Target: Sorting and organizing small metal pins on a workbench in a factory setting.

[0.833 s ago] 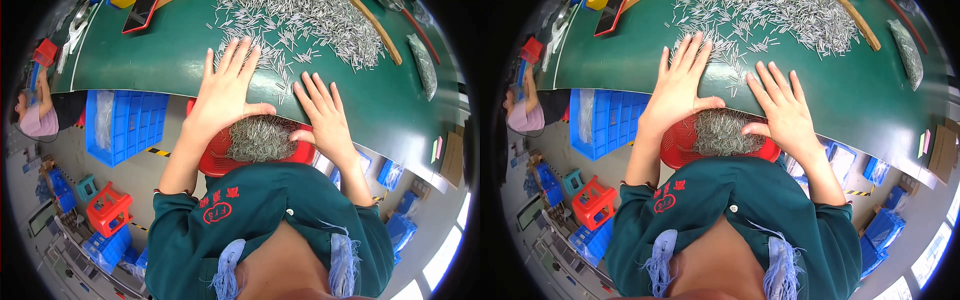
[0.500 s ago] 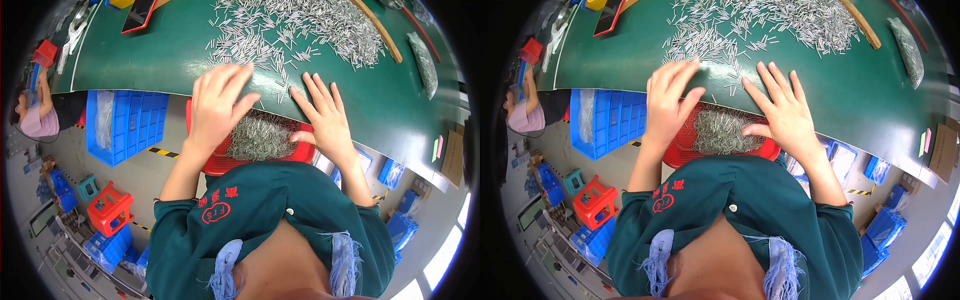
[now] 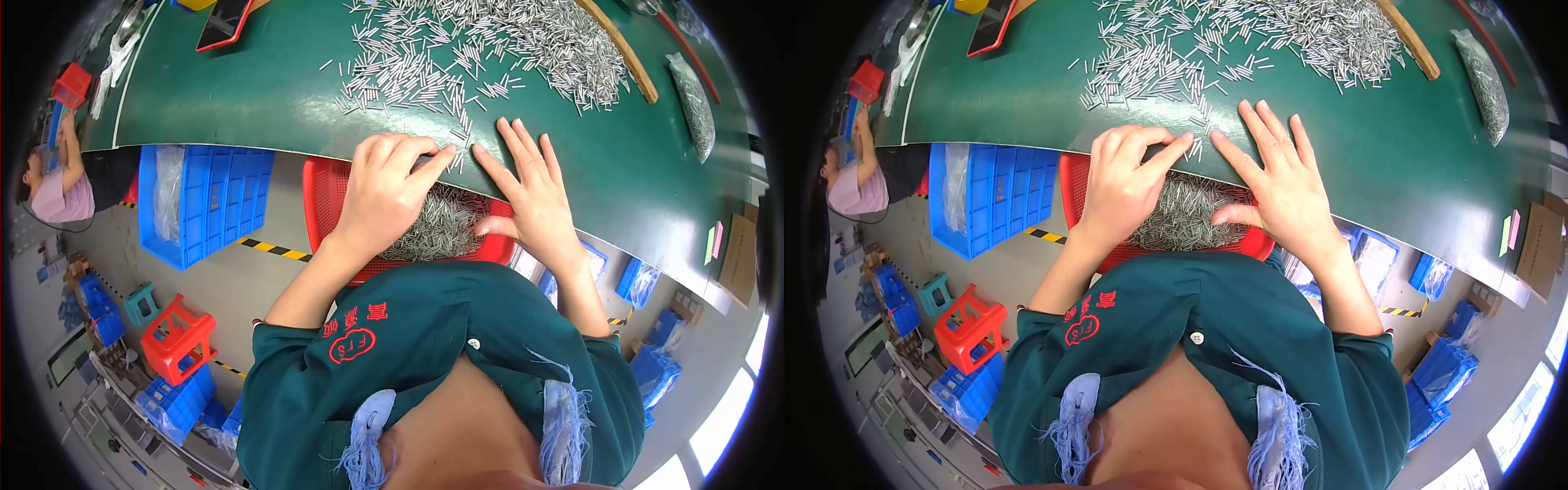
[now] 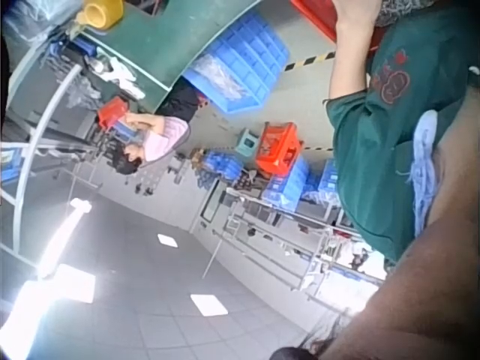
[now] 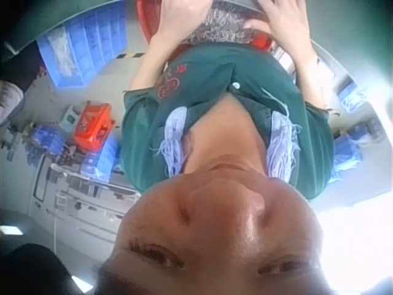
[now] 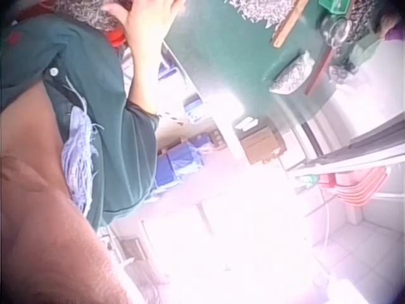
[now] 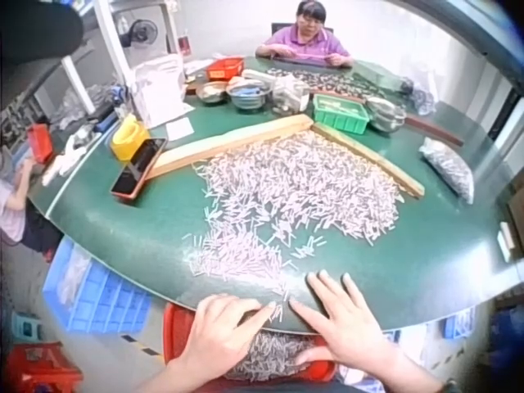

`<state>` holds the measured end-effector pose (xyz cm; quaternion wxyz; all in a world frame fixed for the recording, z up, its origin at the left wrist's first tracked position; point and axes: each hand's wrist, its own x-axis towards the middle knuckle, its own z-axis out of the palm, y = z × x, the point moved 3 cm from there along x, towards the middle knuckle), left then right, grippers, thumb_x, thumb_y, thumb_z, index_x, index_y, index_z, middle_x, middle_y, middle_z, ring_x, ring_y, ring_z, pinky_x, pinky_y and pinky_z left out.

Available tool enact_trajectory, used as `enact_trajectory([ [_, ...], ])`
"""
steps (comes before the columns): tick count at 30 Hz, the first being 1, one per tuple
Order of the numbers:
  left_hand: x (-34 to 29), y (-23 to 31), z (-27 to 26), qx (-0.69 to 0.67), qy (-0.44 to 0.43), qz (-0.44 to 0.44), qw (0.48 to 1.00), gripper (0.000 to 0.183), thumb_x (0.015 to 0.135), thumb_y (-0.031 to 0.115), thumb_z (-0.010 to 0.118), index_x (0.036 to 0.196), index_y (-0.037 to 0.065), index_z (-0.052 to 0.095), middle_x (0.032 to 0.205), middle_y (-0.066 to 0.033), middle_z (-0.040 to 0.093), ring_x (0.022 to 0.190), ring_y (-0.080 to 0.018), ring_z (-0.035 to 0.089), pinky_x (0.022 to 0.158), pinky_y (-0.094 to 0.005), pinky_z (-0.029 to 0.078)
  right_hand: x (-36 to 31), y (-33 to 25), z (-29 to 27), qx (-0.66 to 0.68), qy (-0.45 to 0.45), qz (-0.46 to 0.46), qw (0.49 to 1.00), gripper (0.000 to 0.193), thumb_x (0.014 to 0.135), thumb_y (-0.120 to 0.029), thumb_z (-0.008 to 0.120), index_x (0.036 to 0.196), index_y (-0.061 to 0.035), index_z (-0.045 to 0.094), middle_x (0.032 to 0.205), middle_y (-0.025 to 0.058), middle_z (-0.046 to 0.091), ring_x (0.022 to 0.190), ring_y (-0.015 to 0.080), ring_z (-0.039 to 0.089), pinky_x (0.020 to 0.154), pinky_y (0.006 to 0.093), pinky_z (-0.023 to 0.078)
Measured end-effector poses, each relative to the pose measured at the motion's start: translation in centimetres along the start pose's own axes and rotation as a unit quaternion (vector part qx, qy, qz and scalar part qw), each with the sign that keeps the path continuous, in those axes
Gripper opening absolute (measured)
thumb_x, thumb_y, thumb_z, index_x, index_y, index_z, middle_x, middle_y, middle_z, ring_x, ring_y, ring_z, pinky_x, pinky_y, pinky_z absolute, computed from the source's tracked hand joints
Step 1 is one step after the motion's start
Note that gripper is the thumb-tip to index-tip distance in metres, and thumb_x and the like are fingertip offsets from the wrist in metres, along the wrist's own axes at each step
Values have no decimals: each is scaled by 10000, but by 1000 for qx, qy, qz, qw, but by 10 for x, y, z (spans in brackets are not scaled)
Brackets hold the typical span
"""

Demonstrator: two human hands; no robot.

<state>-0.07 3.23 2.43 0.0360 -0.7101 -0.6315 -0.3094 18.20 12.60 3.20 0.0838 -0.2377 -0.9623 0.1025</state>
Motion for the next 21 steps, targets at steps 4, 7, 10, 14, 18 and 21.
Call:
enact_trajectory([
  [4,0,1,-1,-50,-13,13,999,495,723,-36,684,1180,147,731,1047,-15,613,959,-231,562,879,-393,442,2,4,2,20,15,26,999,972,711,-760,531,1468,-153,485,1543,194,376,1458,371,316,1195,556,206],
  [7,13,-5,1,-52,-6,-41,998,486,725,-33,690,1179,138,730,1021,-26,605,923,-237,553,869,-386,449,9,7,6,-28,22,50,998,1017,746,-812,438,1500,-130,436,1566,209,329,1472,379,283,1190,581,179],
  [10,27,-9,6,-34,26,-25,999,391,760,43,679,1143,104,731,953,-15,577,877,-215,545,773,-364,442,12,7,7,-36,15,49,998,1017,748,-817,430,1502,-134,435,1570,207,323,1471,380,284,1191,580,179],
  [14,32,-9,9,13,12,-23,1000,393,771,46,673,1154,112,731,902,-22,541,845,-217,533,751,-353,432,12,8,7,-32,18,43,998,1022,743,-814,436,1508,-136,425,1572,206,321,1470,379,287,1190,585,175],
  [18,19,0,0,-39,-44,-13,998,509,754,-3,685,1240,146,706,931,-34,564,863,-226,541,766,-352,434,11,7,8,-34,13,41,999,1038,728,-819,429,1520,-148,406,1576,205,315,1478,369,275,1187,599,163],
  [21,19,-11,-3,-17,-27,-46,998,518,762,4,683,1259,151,696,937,-38,566,863,-228,542,774,-354,429,12,6,8,-44,7,36,998,1045,722,-825,424,1523,-155,402,1579,203,311,1484,364,263,1187,604,157],
])
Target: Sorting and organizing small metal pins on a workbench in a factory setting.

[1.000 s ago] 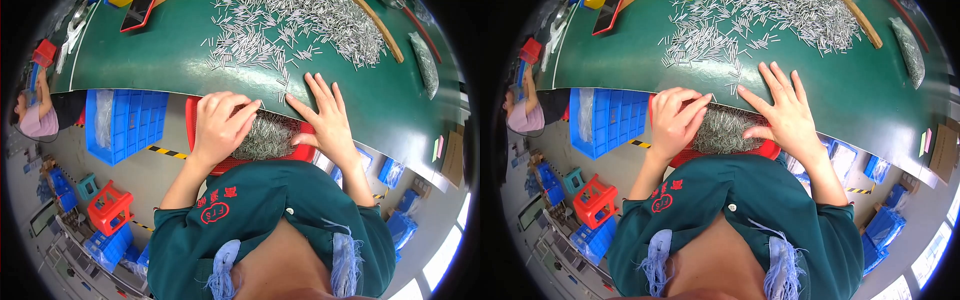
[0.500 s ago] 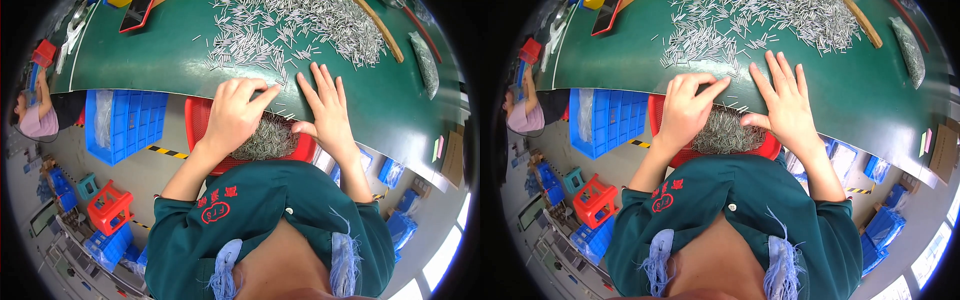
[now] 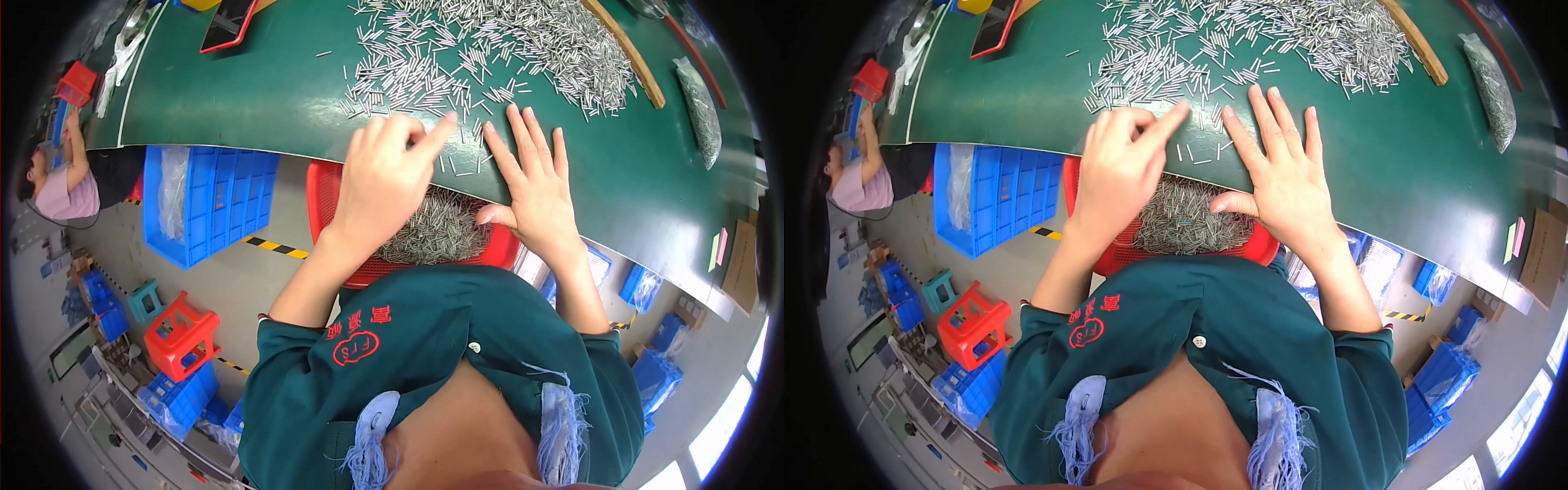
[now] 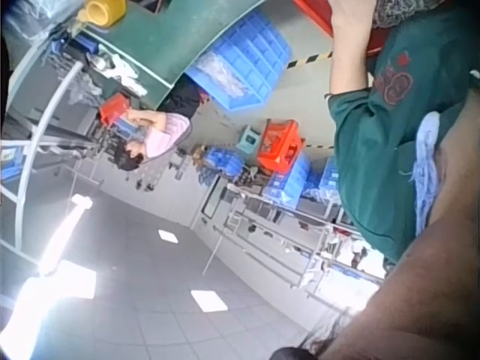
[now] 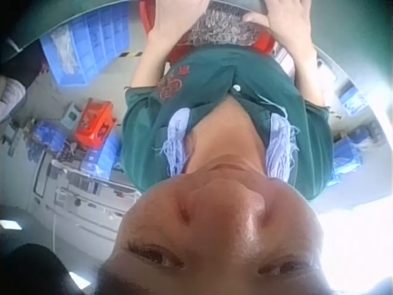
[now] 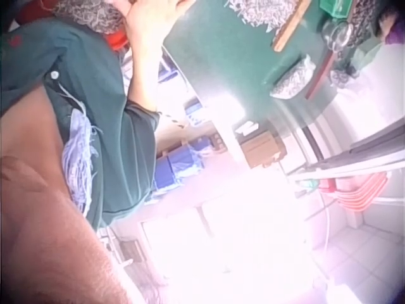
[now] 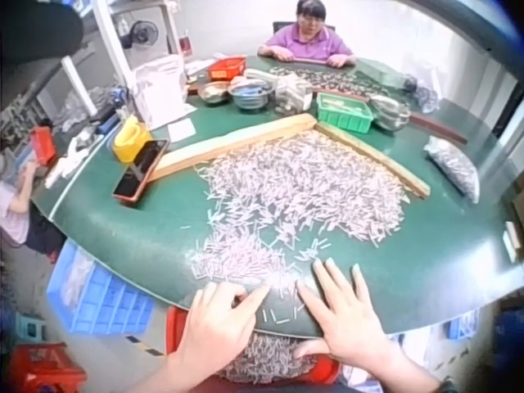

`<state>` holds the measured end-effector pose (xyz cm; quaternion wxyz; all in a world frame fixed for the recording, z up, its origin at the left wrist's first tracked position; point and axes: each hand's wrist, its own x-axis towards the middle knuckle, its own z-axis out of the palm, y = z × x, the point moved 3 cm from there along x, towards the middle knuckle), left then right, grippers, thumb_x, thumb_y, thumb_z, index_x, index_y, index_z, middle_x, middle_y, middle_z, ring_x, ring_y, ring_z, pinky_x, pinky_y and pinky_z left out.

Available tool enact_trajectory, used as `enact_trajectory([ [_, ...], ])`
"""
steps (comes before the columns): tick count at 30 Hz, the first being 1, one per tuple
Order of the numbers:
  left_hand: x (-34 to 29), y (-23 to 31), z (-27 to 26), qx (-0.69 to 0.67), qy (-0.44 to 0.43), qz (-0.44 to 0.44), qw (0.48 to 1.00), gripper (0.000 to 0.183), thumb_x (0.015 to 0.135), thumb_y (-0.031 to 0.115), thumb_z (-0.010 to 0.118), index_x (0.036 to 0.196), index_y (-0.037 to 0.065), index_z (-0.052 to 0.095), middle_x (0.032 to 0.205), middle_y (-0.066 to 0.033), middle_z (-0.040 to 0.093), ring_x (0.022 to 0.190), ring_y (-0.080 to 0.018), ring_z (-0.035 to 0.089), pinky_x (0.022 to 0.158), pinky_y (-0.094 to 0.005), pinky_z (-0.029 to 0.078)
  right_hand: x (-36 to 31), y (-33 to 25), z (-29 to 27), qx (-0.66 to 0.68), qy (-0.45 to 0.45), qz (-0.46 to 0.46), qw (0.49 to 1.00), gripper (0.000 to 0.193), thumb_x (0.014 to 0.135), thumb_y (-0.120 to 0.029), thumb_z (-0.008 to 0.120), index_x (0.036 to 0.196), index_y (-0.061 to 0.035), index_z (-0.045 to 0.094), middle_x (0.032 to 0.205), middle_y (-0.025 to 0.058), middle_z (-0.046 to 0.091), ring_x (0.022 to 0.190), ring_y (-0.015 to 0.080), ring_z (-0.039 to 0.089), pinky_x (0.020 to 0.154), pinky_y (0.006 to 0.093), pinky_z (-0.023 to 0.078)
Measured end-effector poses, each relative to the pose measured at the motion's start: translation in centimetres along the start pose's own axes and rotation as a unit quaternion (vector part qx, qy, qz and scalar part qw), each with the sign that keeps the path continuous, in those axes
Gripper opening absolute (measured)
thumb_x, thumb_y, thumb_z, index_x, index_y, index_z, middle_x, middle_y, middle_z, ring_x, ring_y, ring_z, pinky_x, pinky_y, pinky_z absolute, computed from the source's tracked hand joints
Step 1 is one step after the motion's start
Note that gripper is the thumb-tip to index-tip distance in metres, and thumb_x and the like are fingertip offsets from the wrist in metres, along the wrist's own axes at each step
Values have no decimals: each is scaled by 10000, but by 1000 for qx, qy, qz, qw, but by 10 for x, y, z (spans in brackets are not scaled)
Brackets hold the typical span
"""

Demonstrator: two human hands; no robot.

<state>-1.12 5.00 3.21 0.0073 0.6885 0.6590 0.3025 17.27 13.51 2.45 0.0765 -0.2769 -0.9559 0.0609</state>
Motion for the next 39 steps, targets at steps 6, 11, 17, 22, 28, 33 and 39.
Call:
enact_trajectory([
  [6,0,-1,-5,33,-22,-14,999,480,791,11,694,1247,162,703,889,-24,533,834,-213,534,759,-347,409,-1,-2,-1,-21,-5,-8,1000,1069,709,-832,429,1525,-142,396,1583,200,307,1490,356,256,1188,604,148],
  [11,-3,-3,-2,21,13,-25,999,479,765,7,715,1223,148,712,904,-14,554,819,-200,535,759,-346,407,-1,0,2,13,11,9,1000,1085,711,-828,442,1526,-113,384,1582,201,307,1488,356,261,1185,611,150],
  [17,1,-6,5,25,32,10,999,439,774,23,707,1203,116,712,933,-7,568,840,-188,546,779,-353,421,-1,1,2,1,14,0,1000,1088,711,-819,460,1523,-98,383,1582,207,305,1489,357,259,1181,611,162],
  [22,6,5,14,-8,39,40,998,404,771,67,686,1173,97,715,940,-9,564,868,-189,554,791,-355,425,1,-1,2,0,7,13,1000,1075,719,-828,441,1520,-112,394,1587,216,286,1492,365,243,1180,609,165],
  [28,10,5,15,-1,-6,51,999,370,795,85,663,1161,93,715,943,-15,566,878,-198,553,796,-344,423,0,-1,2,-1,12,6,1000,1038,723,-829,430,1516,-161,414,1584,215,293,1488,365,251,1182,598,179],
  [33,4,7,7,-33,9,38,999,408,740,17,716,1136,114,738,981,-11,618,875,-216,578,802,-360,445,0,-3,-4,-13,-9,-23,1000,1022,711,-819,450,1515,-189,419,1585,178,316,1485,340,270,1186,584,195],
  [39,-8,10,0,-23,-3,41,999,412,710,-20,701,1098,112,741,1021,-1,632,902,-207,589,832,-372,449,-8,-12,-10,27,-50,-62,996,1006,679,-747,566,1508,-192,430,1579,145,342,1472,321,306,1188,571,216],
])
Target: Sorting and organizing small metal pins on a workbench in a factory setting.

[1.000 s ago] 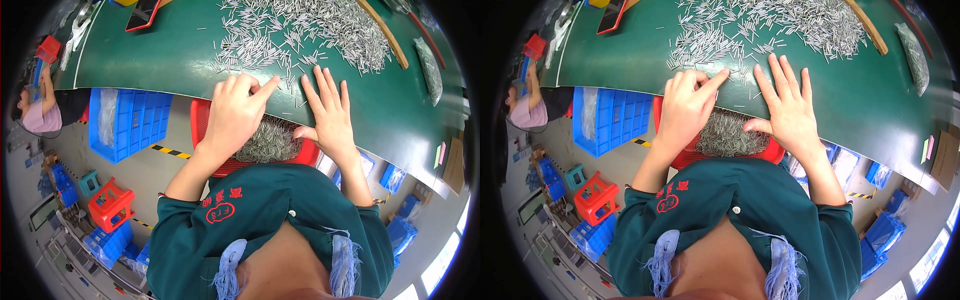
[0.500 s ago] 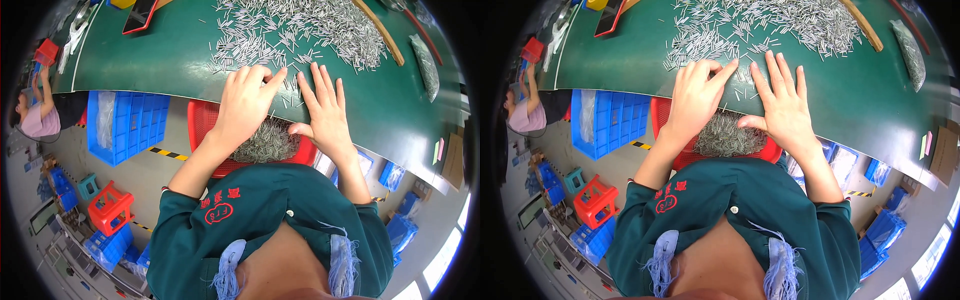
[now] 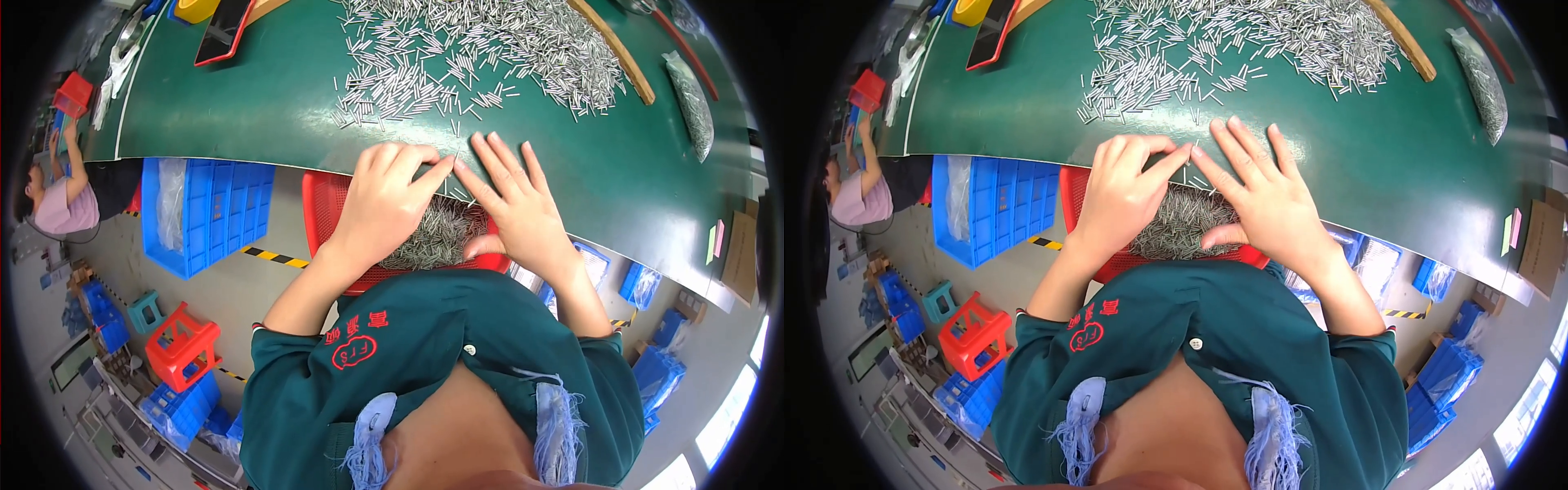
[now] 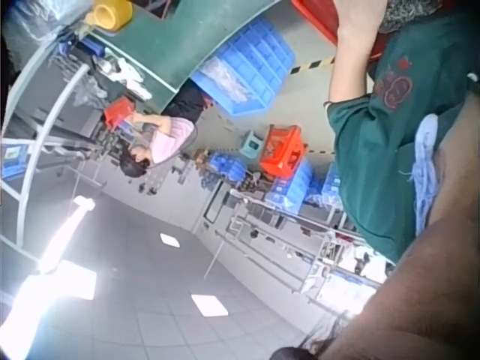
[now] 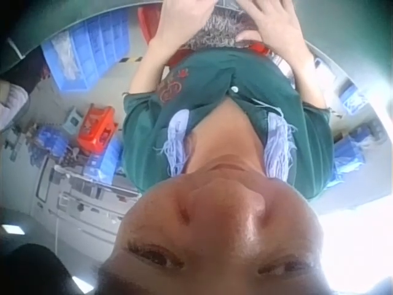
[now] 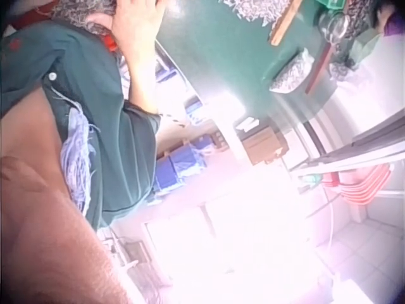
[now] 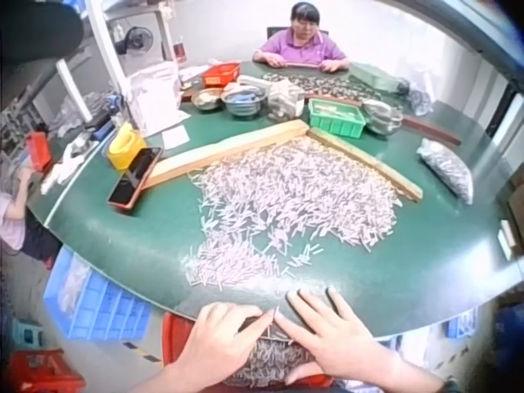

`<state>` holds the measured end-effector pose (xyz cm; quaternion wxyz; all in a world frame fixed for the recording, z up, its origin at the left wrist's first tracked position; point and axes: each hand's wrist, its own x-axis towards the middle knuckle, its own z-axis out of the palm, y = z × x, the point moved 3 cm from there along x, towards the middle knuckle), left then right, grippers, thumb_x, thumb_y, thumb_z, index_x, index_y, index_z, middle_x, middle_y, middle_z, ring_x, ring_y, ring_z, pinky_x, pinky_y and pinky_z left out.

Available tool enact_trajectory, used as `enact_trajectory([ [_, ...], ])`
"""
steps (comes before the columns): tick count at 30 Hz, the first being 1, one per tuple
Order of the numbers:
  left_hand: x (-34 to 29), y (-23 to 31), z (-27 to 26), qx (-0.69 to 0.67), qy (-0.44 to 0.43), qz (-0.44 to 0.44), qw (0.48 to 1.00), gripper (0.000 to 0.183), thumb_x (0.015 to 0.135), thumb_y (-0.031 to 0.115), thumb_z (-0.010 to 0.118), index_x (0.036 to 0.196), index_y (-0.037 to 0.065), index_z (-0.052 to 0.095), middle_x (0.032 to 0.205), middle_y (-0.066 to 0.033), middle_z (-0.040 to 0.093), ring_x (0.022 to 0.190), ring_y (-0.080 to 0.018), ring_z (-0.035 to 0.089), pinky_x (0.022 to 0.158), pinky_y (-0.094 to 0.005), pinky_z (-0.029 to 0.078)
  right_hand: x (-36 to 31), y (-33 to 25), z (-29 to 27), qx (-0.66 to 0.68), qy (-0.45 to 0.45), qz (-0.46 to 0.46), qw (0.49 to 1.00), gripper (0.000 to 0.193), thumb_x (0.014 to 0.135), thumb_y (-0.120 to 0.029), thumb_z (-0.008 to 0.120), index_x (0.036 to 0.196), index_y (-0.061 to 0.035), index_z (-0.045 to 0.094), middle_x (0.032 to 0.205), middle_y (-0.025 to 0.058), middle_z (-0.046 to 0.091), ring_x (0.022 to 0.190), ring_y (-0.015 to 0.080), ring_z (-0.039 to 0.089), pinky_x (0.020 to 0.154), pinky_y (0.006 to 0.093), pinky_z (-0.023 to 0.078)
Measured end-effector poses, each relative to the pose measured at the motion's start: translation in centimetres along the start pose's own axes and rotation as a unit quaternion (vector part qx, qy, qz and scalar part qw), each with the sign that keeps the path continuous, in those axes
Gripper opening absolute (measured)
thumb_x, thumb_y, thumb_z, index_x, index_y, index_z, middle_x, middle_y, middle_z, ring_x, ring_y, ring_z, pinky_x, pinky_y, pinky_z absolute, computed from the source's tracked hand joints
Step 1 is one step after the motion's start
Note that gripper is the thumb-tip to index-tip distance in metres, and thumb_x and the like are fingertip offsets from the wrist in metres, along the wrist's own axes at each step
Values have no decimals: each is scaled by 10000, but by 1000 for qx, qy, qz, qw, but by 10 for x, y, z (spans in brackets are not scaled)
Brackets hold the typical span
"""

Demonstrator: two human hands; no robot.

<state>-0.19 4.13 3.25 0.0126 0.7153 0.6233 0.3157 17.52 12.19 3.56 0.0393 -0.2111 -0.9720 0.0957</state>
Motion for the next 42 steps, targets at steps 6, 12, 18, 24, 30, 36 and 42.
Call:
enact_trajectory([
  [6,-14,-2,-15,-66,-35,23,997,406,710,-34,675,1086,111,731,998,1,643,932,-210,585,869,-375,441,-3,10,-9,128,-17,-27,991,1064,665,-695,622,1517,-103,388,1561,110,393,1474,290,321,1210,545,184],
  [12,17,8,0,26,32,-6,999,382,744,-13,665,1107,90,724,1080,3,661,982,-211,596,919,-377,428,27,49,-7,21,82,58,995,1069,745,-736,548,1522,-30,344,1592,141,330,1499,272,269,1221,487,186],
  [18,23,4,18,53,9,-10,999,430,766,11,667,1195,39,669,1249,-33,648,1087,-218,594,963,-382,425,37,42,0,12,42,-1,999,1072,773,-760,497,1520,-8,335,1588,148,334,1499,281,262,1225,470,187],
  [24,-3,5,8,56,-18,-10,998,459,769,0,664,1226,31,657,1305,-40,632,1174,-205,580,1012,-410,425,19,-1,0,48,18,-49,998,1108,692,-692,605,1513,3,338,1562,160,372,1472,285,320,1205,473,245],
  [30,-22,0,-7,31,-28,-36,998,461,784,-19,654,1236,68,668,1288,-31,642,1215,-207,573,1052,-421,413,13,1,-7,113,35,-24,993,1127,647,-632,683,1517,-7,335,1563,150,375,1465,294,336,1207,483,237],
  [36,-28,-5,-12,49,-30,-22,998,470,770,6,675,1237,64,657,1287,-27,625,1201,-208,567,1037,-448,419,4,9,-3,59,10,6,998,1078,672,-684,619,1496,-29,389,1563,139,380,1472,288,325,1207,511,224],
  [42,-7,-4,-1,62,-6,-9,998,427,783,31,669,1208,60,671,1252,-31,650,1181,-206,581,1023,-433,427,19,8,-1,91,24,-20,995,1064,691,-677,615,1505,-37,374,1565,115,385,1474,272,324,1212,502,219],
])
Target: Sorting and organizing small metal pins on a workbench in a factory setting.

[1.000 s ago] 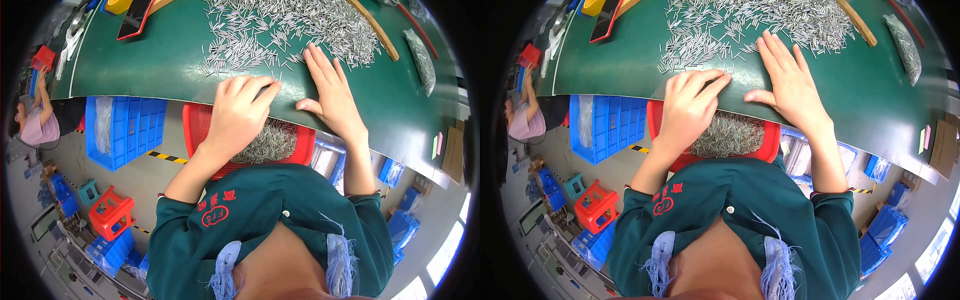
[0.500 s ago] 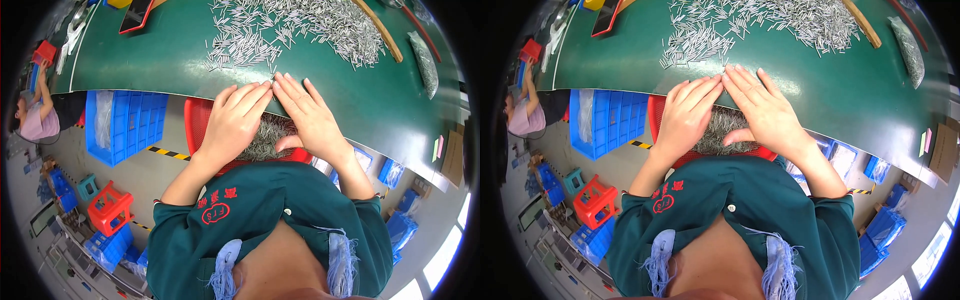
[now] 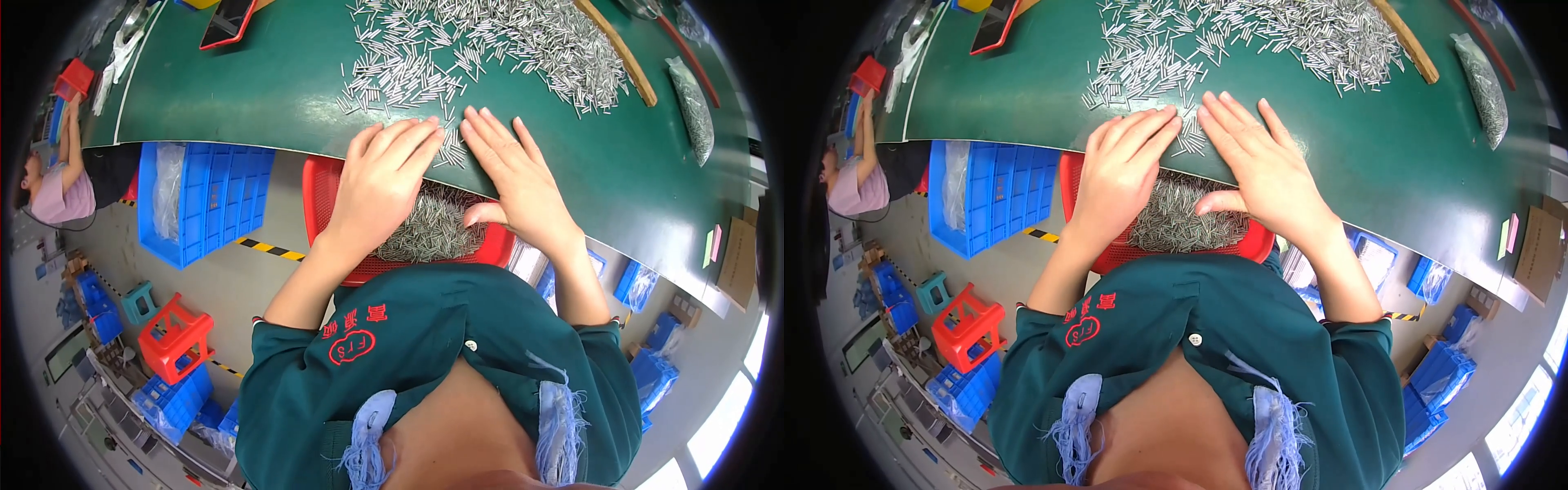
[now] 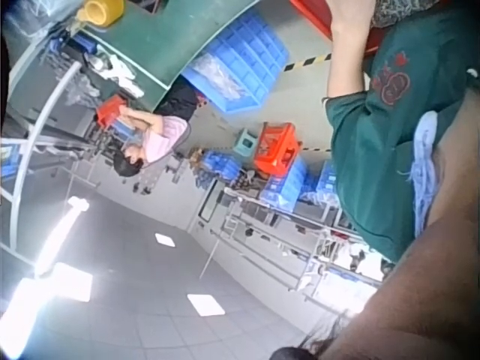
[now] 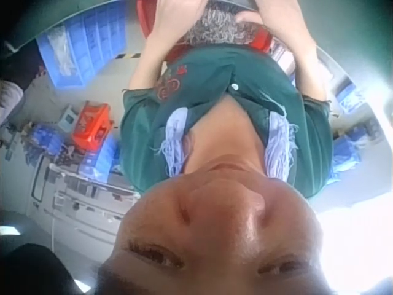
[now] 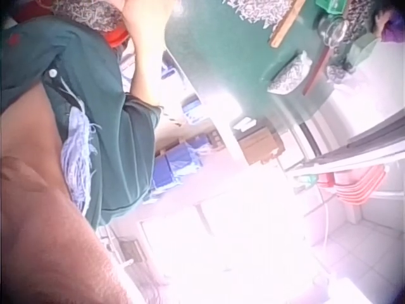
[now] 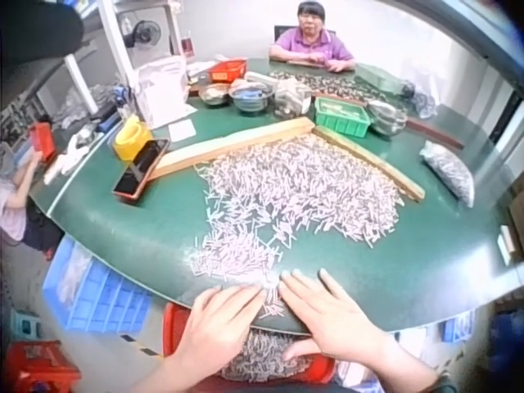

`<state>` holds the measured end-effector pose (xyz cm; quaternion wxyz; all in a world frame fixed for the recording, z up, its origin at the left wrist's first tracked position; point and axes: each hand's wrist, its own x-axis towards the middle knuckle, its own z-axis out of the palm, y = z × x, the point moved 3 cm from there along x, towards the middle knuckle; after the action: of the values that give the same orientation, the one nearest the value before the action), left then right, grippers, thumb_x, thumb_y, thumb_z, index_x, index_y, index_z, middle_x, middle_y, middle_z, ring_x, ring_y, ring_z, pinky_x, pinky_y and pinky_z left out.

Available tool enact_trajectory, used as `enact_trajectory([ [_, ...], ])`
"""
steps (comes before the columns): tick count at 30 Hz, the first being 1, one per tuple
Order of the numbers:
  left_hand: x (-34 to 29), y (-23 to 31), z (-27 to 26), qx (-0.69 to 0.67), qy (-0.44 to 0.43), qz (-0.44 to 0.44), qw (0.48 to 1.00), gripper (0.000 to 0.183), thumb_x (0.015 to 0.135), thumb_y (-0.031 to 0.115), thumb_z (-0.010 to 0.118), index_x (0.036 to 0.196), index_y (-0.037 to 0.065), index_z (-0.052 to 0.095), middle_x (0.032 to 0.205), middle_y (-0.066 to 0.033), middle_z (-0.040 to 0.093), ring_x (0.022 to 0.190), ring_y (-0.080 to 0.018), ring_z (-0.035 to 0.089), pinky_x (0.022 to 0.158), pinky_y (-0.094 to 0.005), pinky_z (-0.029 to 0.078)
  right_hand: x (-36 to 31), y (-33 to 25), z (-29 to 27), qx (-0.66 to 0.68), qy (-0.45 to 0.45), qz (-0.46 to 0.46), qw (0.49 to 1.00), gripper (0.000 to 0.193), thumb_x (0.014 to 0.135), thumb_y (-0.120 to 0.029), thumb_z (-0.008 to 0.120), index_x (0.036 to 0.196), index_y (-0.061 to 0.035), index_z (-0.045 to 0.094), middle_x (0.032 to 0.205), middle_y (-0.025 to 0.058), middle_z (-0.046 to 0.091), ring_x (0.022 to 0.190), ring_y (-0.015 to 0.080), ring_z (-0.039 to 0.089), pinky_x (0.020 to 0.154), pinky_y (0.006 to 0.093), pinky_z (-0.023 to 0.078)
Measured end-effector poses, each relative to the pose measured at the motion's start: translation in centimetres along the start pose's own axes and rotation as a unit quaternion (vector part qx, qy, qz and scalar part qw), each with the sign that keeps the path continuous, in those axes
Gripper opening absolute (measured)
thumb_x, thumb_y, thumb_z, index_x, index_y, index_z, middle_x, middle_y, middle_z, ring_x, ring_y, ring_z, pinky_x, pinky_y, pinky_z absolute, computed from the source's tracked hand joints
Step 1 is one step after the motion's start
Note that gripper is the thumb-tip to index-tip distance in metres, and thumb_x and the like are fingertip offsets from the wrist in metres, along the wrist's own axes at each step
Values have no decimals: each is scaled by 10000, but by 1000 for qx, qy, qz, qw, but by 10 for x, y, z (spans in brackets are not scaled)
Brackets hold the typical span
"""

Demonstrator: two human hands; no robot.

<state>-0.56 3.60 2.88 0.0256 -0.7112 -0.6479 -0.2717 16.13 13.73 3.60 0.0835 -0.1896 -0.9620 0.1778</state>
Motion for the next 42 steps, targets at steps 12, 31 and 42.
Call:
enact_trajectory([
  [12,-9,-17,-38,10,-48,-47,998,452,836,3,641,1284,67,647,1343,-83,626,1232,-250,597,1082,-467,418,-2,-2,-1,61,-44,-52,996,1054,682,-640,678,1502,-44,391,1549,133,408,1463,287,345,1207,503,237],
  [31,-20,1,0,-41,-79,-21,996,776,831,510,660,1453,77,496,1501,-76,491,1404,-254,442,1163,-536,280,-1,-12,8,-59,-14,-10,998,1132,680,-757,536,1529,-38,331,1583,117,353,1474,274,323,1210,519,197],
  [42,-41,-13,-12,4,-50,-71,996,625,878,423,674,1406,109,561,1457,-55,531,1377,-264,456,1160,-542,243,-22,-12,1,-77,-32,20,996,1073,664,-729,567,1503,-81,403,1564,104,388,1464,287,338,1204,532,208],
])
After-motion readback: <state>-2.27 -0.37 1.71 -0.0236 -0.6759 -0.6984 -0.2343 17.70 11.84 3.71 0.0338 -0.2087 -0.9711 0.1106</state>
